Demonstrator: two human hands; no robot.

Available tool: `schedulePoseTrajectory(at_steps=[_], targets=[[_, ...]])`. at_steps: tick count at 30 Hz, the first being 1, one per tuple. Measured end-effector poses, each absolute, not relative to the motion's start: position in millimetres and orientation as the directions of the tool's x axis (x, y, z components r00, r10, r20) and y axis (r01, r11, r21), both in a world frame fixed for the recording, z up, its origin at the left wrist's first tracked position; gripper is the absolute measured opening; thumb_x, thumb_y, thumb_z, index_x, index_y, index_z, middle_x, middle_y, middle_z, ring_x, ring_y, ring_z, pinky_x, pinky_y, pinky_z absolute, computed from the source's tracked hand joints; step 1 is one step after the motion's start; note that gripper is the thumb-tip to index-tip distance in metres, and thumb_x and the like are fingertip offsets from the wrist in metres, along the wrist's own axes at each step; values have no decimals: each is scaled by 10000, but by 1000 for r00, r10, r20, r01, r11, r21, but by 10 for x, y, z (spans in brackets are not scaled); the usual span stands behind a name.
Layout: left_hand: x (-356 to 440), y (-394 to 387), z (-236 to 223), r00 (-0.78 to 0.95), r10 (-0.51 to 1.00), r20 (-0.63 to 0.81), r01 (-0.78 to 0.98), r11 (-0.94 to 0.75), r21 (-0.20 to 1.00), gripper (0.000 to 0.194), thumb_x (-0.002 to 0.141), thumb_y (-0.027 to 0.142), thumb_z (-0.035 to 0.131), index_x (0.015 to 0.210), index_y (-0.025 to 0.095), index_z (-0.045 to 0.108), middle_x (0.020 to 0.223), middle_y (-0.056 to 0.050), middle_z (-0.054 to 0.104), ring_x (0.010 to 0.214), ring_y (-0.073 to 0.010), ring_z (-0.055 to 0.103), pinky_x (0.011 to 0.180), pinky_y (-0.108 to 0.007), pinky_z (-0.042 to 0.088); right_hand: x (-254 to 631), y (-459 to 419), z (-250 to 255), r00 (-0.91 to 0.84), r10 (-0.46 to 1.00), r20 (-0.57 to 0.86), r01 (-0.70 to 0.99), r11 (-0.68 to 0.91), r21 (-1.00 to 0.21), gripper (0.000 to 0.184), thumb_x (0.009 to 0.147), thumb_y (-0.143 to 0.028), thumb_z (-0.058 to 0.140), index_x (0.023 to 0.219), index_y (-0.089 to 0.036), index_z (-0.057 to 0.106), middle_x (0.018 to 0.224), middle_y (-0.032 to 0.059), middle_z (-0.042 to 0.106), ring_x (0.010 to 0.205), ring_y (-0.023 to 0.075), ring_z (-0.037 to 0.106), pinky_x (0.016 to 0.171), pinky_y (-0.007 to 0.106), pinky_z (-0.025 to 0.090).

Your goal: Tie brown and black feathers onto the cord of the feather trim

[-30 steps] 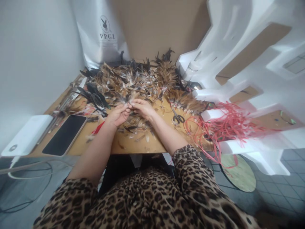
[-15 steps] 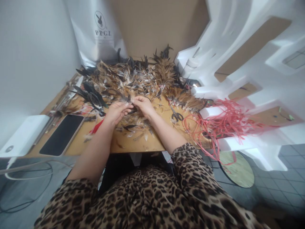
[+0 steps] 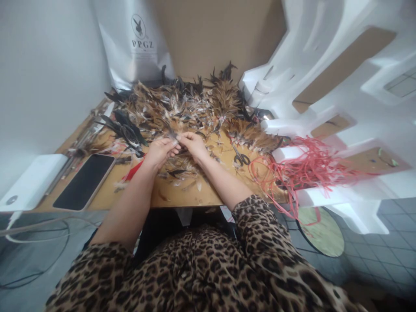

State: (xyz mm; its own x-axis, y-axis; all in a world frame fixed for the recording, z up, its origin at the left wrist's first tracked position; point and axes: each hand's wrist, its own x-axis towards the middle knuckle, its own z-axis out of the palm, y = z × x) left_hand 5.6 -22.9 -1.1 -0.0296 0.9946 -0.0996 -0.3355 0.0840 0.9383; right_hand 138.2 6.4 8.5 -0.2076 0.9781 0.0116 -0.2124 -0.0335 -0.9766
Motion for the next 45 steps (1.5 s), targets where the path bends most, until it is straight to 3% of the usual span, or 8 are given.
schedulePoseTrajectory(at_steps=[6, 11, 18, 24, 29, 37, 41, 45], targets=[[-88, -199, 77, -230, 969, -89, -499, -39, 866, 91, 706, 152, 713, 680, 100, 644, 632, -30, 666, 462, -23, 554, 431, -89, 407, 1513, 214, 22, -145, 971, 192, 25, 197, -980, 172, 718, -328, 636, 753, -160, 620, 661, -30, 594, 609, 83, 498, 635, 219, 412], [-149, -170, 92, -247, 961, -127, -565, -36, 824, 21, 753, 103, 656, 733, 101, 649, 632, -15, 655, 459, -13, 537, 427, -82, 403, 1584, 238, -48, -247, 882, 402, 463, 472, -751, 139, 773, -285, 583, 757, -166, 652, 802, 18, 613, 772, 126, 545, 782, 256, 419], [-110, -169, 69, -240, 961, -141, -564, -20, 825, 49, 738, 114, 678, 728, 93, 636, 630, -19, 648, 453, -17, 539, 414, -86, 390, 1497, 155, -21, -356, 889, 290, 770, 454, -448, 210, 826, -333, 540, 918, -189, 661, 927, 65, 621, 874, 185, 578, 819, 306, 417], [-74, -166, 36, -208, 967, -148, -559, 6, 829, 54, 749, 99, 652, 702, 82, 632, 636, -31, 656, 467, -27, 553, 420, -96, 405, 1412, 205, -44, -313, 912, 264, 833, 397, -385, 247, 834, -348, 496, 941, -191, 654, 952, 79, 668, 882, 216, 609, 815, 336, 432], [-79, -152, 2, -197, 970, -143, -555, 10, 832, 67, 754, 95, 642, 689, 84, 632, 638, -33, 661, 475, -30, 562, 430, -99, 413, 1494, 297, -63, -250, 928, 275, 726, 368, -581, 184, 795, -280, 504, 790, -187, 662, 828, 27, 684, 792, 158, 605, 754, 271, 435], [-70, -153, -15, -186, 971, -152, -533, 31, 845, 106, 756, 101, 636, 653, 85, 619, 644, -48, 676, 485, -39, 585, 437, -102, 425, 1559, 382, -63, -122, 980, 158, 189, 180, -965, 113, 703, -246, 598, 696, -139, 633, 625, -27, 612, 576, 70, 508, 609, 200, 401], [-52, -161, -20, -161, 971, -174, -511, 69, 857, 65, 725, 127, 684, 717, 83, 637, 701, -68, 699, 502, -45, 602, 434, -100, 421, 1500, 283, 53, -182, 981, -64, -197, -101, -975, 134, 690, -275, 639, 726, -148, 615, 605, -41, 605, 475, 34, 450, 476, 164, 316], [-11, -184, -18, -111, 979, -172, -482, 99, 871, 116, 710, 163, 713, 751, 74, 652, 752, -94, 717, 521, -53, 617, 449, -106, 437, 1440, 201, 62, -254, 962, -105, -305, -183, -935, 144, 663, -262, 669, 727, -143, 619, 660, -14, 652, 494, 38, 502, 462, 157, 328]])
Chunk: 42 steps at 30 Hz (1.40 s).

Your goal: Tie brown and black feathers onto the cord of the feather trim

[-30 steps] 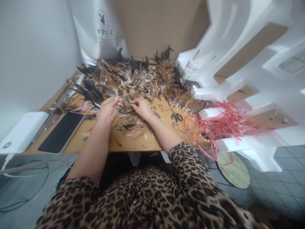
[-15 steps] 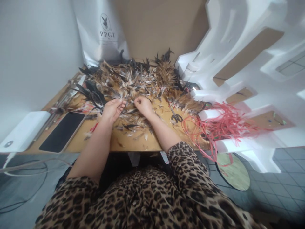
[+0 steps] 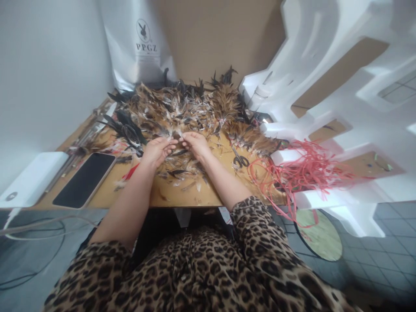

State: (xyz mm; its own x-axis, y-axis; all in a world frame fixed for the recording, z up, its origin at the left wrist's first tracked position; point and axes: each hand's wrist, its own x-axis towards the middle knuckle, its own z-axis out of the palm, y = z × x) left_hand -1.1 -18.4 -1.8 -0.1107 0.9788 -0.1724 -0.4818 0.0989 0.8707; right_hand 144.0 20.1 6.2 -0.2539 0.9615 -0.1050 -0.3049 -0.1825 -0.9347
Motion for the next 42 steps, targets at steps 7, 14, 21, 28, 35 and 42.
schedulePoseTrajectory(at_steps=[7, 14, 21, 28, 35, 42], targets=[[34, -201, -18, -68, 984, -165, -461, 116, 880, 113, 700, 164, 723, 713, 80, 649, 739, -93, 720, 514, -57, 620, 448, -109, 442, 1339, 135, -4, -200, 978, -56, -282, -113, -953, 144, 648, -260, 697, 695, -143, 628, 535, -57, 575, 495, 37, 466, 502, 168, 332], [63, -195, -41, -49, 983, -178, -458, 136, 878, 84, 697, 140, 710, 694, 77, 653, 685, -85, 707, 509, -65, 620, 438, -112, 434, 1268, 63, 9, -168, 986, -4, -273, -50, -961, 122, 663, -257, 671, 692, -148, 624, 575, -59, 600, 537, 48, 498, 596, 195, 413], [30, -177, -82, -1, 990, -141, -445, 125, 887, 114, 676, 167, 730, 709, 68, 685, 648, -63, 687, 499, -51, 600, 454, -108, 439, 1290, 99, -29, -210, 978, -15, -290, -77, -954, 208, 625, -288, 718, 726, -150, 601, 579, -67, 581, 526, 44, 491, 554, 186, 390], [11, -211, -23, 29, 992, -122, -385, 124, 914, 97, 666, 158, 729, 690, 70, 696, 650, -78, 685, 489, -52, 586, 466, -121, 439, 1366, 165, -50, -343, 934, -100, -294, -208, -933, 297, 570, -290, 760, 773, -155, 590, 577, -68, 596, 500, 41, 512, 498, 167, 356], [7, -226, -8, 35, 990, -136, -302, 141, 943, 98, 646, 168, 742, 687, 85, 712, 676, -106, 702, 506, -76, 598, 464, -140, 447, 1398, 152, -10, -421, 892, -166, -319, -317, -893, 307, 561, -261, 755, 773, -165, 554, 527, -76, 577, 481, 53, 520, 485, 167, 368], [-41, -222, -51, 82, 993, -90, -139, 101, 985, 183, 625, 262, 771, 696, 97, 734, 714, -136, 718, 510, -102, 612, 455, -162, 457, 1499, 177, -3, -495, 862, -114, -248, -265, -932, 319, 526, -289, 774, 717, -161, 553, 529, -69, 571, 479, 51, 492, 482, 172, 333]])
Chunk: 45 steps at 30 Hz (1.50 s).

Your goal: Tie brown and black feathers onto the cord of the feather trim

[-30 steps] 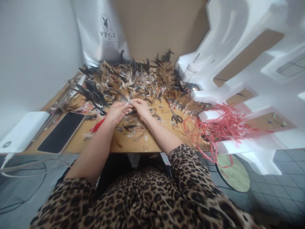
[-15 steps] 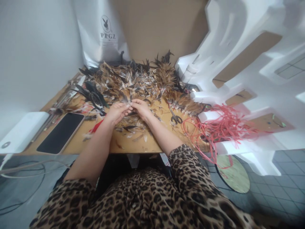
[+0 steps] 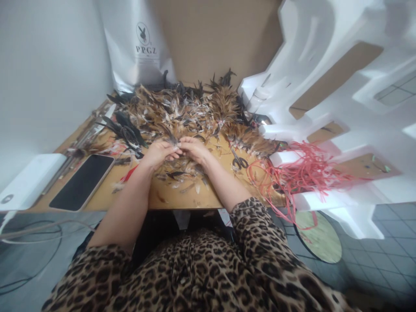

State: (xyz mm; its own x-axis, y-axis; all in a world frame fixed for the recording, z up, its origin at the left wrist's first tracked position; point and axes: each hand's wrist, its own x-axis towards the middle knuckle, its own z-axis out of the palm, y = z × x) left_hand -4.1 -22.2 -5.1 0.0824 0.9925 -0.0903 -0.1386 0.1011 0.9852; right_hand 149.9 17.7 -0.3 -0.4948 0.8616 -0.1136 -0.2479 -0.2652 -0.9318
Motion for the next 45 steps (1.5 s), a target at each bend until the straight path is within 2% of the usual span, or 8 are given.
schedulePoseTrajectory(at_steps=[7, 17, 23, 32, 35, 38, 41, 45], targets=[[-25, -262, 17, 113, 987, -115, -53, 122, 991, 207, 591, 256, 794, 683, 83, 726, 734, -155, 722, 517, -138, 644, 467, -190, 488, 1550, 168, 23, -461, 887, -27, -48, -56, -997, 344, 573, -390, 748, 585, -173, 482, 429, -96, 440, 408, 30, 326, 439, 183, 215], [30, -247, -4, -22, 988, -151, -237, 142, 961, 159, 628, 188, 769, 694, 60, 703, 691, -128, 706, 483, -86, 611, 455, -145, 451, 1356, 117, -42, -284, 959, -19, -202, -79, -976, 404, 534, -440, 772, 587, -173, 475, 504, -93, 458, 478, 33, 397, 473, 164, 305], [-78, -191, 4, -192, 974, -124, -387, 41, 921, 52, 707, 119, 682, 674, 79, 679, 643, -62, 682, 482, -48, 583, 463, -116, 442, 1458, 231, -4, -398, 901, -171, -199, -267, -943, 357, 633, -409, 750, 878, -183, 622, 806, 9, 656, 740, 90, 612, 694, 216, 479], [-145, -134, -33, -303, 932, -198, -487, 27, 873, 74, 754, 108, 648, 684, 88, 635, 692, -67, 677, 547, -54, 619, 509, -115, 473, 1630, 507, -31, -230, 965, -129, -305, -197, -932, 320, 715, -357, 696, 998, -237, 606, 1068, 24, 632, 942, 102, 612, 844, 280, 476], [-141, -140, -22, -310, 931, -191, -493, 14, 870, 78, 759, 107, 644, 683, 94, 630, 683, -62, 677, 545, -55, 622, 501, -111, 473, 1689, 501, -42, -214, 976, -32, -173, -70, -982, 278, 731, -312, 664, 988, -219, 619, 969, 14, 649, 821, 96, 623, 783, 275, 489], [-147, -133, -32, -305, 935, -179, -501, 3, 866, 81, 756, 104, 645, 677, 97, 626, 676, -58, 679, 547, -59, 626, 488, -109, 471, 1731, 488, -90, -199, 976, 87, 176, 123, -977, 188, 736, -263, 628, 905, -184, 650, 812, 7, 656, 701, 101, 594, 763, 286, 484], [-152, -125, -49, -297, 939, -170, -500, -1, 866, 81, 749, 104, 648, 673, 98, 621, 681, -56, 684, 544, -56, 622, 477, -106, 465, 1718, 447, -130, -240, 955, 175, 514, 278, -812, 154, 728, -273, 623, 841, -180, 673, 776, 26, 667, 731, 144, 596, 809, 327, 470], [-142, -131, -43, -302, 936, -179, -500, 5, 866, 74, 756, 104, 640, 684, 101, 624, 678, -51, 681, 538, -50, 616, 474, -104, 456, 1588, 320, -94, -301, 937, 179, 739, 348, -577, 385, 727, -353, 636, 1081, -200, 633, 947, 84, 688, 908, 246, 620, 848, 391, 467]])
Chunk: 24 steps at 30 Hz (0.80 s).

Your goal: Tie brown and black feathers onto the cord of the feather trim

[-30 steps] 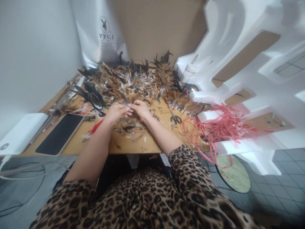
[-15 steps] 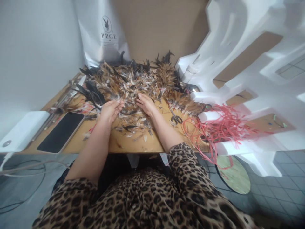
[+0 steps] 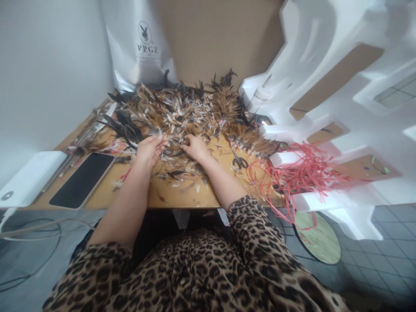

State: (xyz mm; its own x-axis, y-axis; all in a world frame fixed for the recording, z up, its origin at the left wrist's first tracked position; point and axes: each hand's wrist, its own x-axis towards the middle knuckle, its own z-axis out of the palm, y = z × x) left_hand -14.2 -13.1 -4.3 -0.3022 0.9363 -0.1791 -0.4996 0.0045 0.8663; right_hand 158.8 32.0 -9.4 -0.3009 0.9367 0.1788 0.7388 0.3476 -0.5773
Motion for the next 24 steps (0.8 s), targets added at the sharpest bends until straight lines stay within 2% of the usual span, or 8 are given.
schedulePoseTrajectory(at_steps=[2, 5, 9, 12, 15, 19, 24], targets=[[-134, -139, -31, -308, 934, -183, -497, 6, 868, 60, 753, 107, 649, 696, 102, 629, 680, -50, 679, 537, -49, 614, 472, -102, 451, 1511, 260, -64, -339, 923, 180, 783, 383, -491, 476, 738, -341, 625, 1190, -201, 577, 1042, 109, 671, 972, 279, 614, 860, 409, 470], [-130, -144, -24, -303, 934, -187, -495, 13, 869, 57, 751, 110, 656, 700, 104, 630, 672, -48, 677, 530, -48, 610, 469, -100, 451, 1446, 229, -56, -371, 907, 200, 808, 422, -412, 460, 771, -269, 576, 1226, -204, 559, 1135, 116, 638, 1019, 284, 609, 883, 405, 474], [-137, -135, -33, -302, 936, -179, -509, 1, 861, 57, 754, 104, 651, 702, 101, 628, 660, -48, 675, 526, -52, 610, 458, -100, 453, 1474, 302, -105, -384, 888, 253, 764, 459, -454, 447, 787, -162, 515, 1230, -191, 570, 1264, 71, 592, 1155, 236, 556, 1014, 359, 417], [-137, -131, -34, -312, 933, -178, -518, -10, 855, 76, 757, 89, 643, 685, 95, 620, 653, -52, 675, 518, -54, 610, 451, -101, 452, 1526, 376, -135, -354, 899, 258, 736, 438, -516, 458, 786, -147, 516, 1241, -148, 566, 1292, 81, 580, 1191, 212, 537, 1062, 333, 379], [-140, -128, -29, -322, 927, -192, -531, -10, 847, 114, 769, 68, 620, 658, 91, 611, 646, -55, 673, 505, -55, 606, 444, -105, 448, 1575, 411, -133, -331, 914, 234, 703, 404, -585, 406, 784, -158, 534, 1182, -142, 611, 1217, 81, 633, 1134, 198, 581, 1025, 321, 410], [-169, -114, -40, -327, 926, -187, -545, -23, 838, 110, 785, 61, 598, 682, 87, 629, 652, -56, 676, 505, -51, 603, 443, -104, 447, 1632, 363, -44, -318, 914, 251, 615, 400, -680, 278, 785, -197, 549, 1026, -163, 683, 1006, 38, 715, 947, 166, 651, 899, 290, 470], [-222, -99, -35, -356, 919, -170, -576, -73, 814, 67, 774, 75, 622, 714, 91, 645, 664, -50, 675, 504, -50, 596, 433, -104, 443, 1617, 172, 197, -505, 830, 237, 564, 525, -637, 176, 750, -238, 595, 866, -178, 714, 857, -2, 719, 800, 133, 640, 780, 248, 458]])
